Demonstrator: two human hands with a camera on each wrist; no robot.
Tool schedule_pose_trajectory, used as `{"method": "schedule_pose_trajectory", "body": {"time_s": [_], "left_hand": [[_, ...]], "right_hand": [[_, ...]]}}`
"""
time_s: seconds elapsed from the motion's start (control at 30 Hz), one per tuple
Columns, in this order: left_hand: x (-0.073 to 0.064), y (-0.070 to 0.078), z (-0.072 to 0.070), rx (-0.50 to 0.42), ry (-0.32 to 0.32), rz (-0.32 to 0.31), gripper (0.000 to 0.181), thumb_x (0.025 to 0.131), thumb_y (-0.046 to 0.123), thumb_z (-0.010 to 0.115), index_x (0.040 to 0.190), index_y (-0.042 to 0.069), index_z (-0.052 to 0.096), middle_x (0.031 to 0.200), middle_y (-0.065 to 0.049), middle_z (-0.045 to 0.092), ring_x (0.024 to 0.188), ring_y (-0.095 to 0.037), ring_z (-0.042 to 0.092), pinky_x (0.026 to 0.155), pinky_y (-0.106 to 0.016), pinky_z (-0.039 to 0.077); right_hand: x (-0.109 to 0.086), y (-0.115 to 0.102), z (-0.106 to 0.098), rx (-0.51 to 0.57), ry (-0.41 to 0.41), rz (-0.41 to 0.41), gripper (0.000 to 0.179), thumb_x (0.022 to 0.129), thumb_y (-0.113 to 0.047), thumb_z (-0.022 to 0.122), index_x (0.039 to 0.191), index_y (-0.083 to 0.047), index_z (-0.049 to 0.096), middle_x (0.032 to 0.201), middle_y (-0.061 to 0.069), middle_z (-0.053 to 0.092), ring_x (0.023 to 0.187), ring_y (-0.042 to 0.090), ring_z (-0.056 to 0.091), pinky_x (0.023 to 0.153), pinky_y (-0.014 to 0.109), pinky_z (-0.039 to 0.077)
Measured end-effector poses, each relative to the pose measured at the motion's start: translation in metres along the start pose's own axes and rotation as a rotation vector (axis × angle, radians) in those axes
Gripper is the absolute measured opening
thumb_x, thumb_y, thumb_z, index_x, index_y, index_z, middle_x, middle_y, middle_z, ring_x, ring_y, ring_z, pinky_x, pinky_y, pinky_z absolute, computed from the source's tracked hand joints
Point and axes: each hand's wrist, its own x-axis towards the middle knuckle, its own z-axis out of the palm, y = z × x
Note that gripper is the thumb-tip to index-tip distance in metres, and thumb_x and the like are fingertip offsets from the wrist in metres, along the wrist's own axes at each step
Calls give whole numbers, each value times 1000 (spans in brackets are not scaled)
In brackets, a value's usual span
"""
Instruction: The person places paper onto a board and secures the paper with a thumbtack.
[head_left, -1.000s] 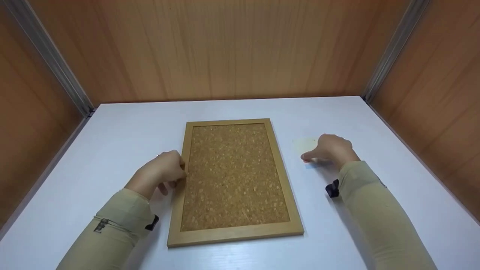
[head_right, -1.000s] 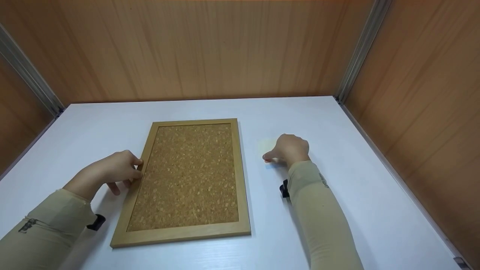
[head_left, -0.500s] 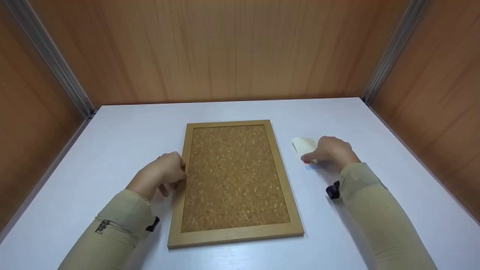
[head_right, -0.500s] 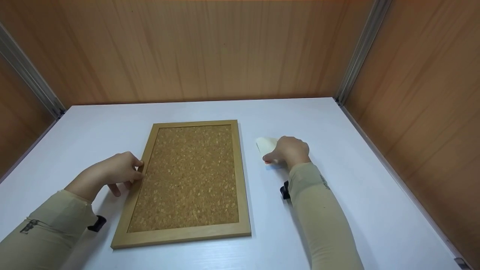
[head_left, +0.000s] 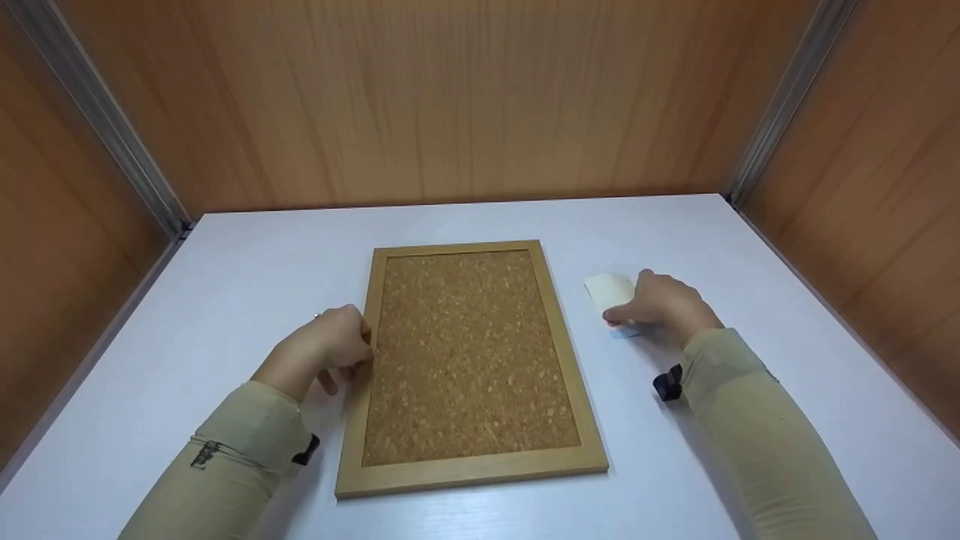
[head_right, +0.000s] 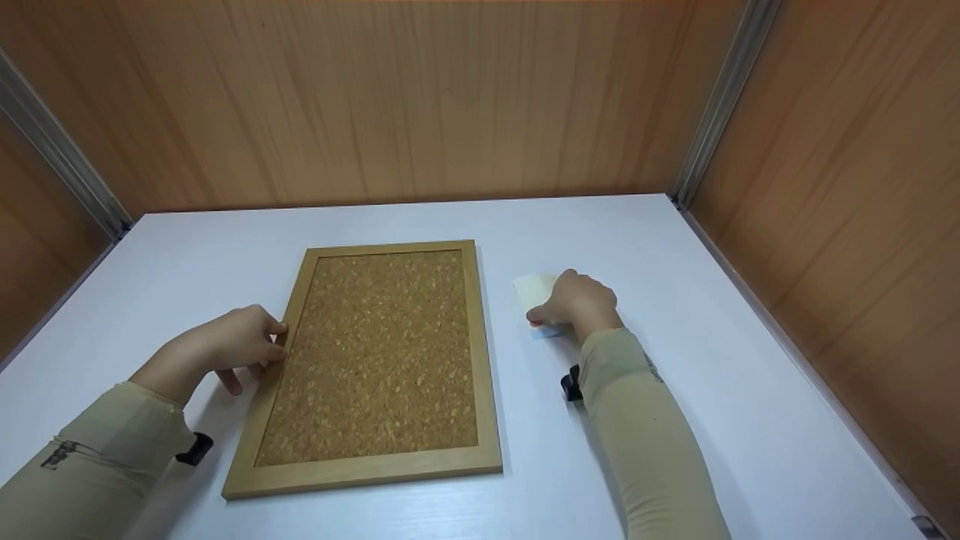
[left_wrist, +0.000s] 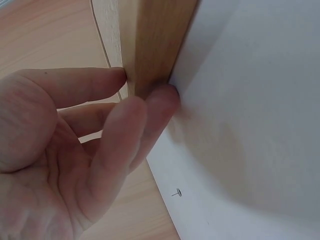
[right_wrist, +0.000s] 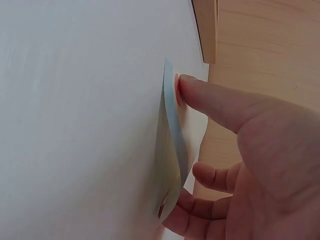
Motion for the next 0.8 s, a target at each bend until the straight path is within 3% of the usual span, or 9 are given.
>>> {"method": "schedule_pose_trajectory", "body": {"time_s": [0.27,0.57,0.8], "left_hand": [[1,0,0,5,-6,-4,16,94,-1,60,80,-3,67,72,-19,67,60,-27,66,49,-40,60],[0,-1,1,-2,0,-6,14,93,-1,59,79,-3,64,73,-20,67,61,-27,66,49,-41,60],[1,-2,1,-2,12,-1,17,95,2,60,79,-2,64,73,-19,66,61,-27,66,49,-41,60]], "right_hand": [[-1,4,0,63,11,-17,105,81,-59,78,142,13,31,131,31,51,107,39,50,97,57,46],[-1,8,-1,58,20,-16,75,81,-57,75,117,5,51,103,15,55,89,31,51,73,41,46],[1,12,-3,175,15,15,82,81,-51,78,131,4,43,118,20,55,100,35,52,82,45,47]]}}
